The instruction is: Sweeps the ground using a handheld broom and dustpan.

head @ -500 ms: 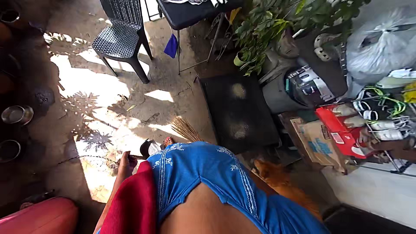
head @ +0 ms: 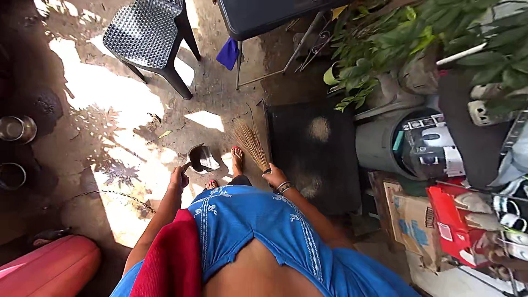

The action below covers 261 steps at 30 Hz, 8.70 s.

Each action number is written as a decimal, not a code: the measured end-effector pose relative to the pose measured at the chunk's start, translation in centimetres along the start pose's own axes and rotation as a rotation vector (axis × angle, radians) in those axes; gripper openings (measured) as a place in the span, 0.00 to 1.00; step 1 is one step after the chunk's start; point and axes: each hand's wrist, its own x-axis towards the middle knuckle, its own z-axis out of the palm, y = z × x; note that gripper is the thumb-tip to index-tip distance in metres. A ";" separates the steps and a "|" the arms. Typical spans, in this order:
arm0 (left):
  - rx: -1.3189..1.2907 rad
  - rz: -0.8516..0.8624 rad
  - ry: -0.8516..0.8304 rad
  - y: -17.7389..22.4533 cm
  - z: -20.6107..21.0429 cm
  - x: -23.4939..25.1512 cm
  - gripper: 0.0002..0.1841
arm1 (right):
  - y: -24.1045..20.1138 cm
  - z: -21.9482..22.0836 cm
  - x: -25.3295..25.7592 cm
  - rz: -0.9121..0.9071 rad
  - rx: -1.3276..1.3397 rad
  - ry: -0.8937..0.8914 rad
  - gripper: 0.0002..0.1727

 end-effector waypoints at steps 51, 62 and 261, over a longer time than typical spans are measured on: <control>-0.266 -0.129 0.059 8.0 12.3 10.0 0.17 | -12.0 -17.3 12.0 0.053 0.183 -0.112 0.34; -0.192 -0.106 0.101 9.0 10.3 13.0 0.11 | -8.6 -33.5 21.9 0.303 0.316 0.461 0.30; 0.715 0.017 -0.077 19.6 21.0 17.3 0.39 | -23.7 -13.9 21.7 -0.148 -0.592 -0.071 0.27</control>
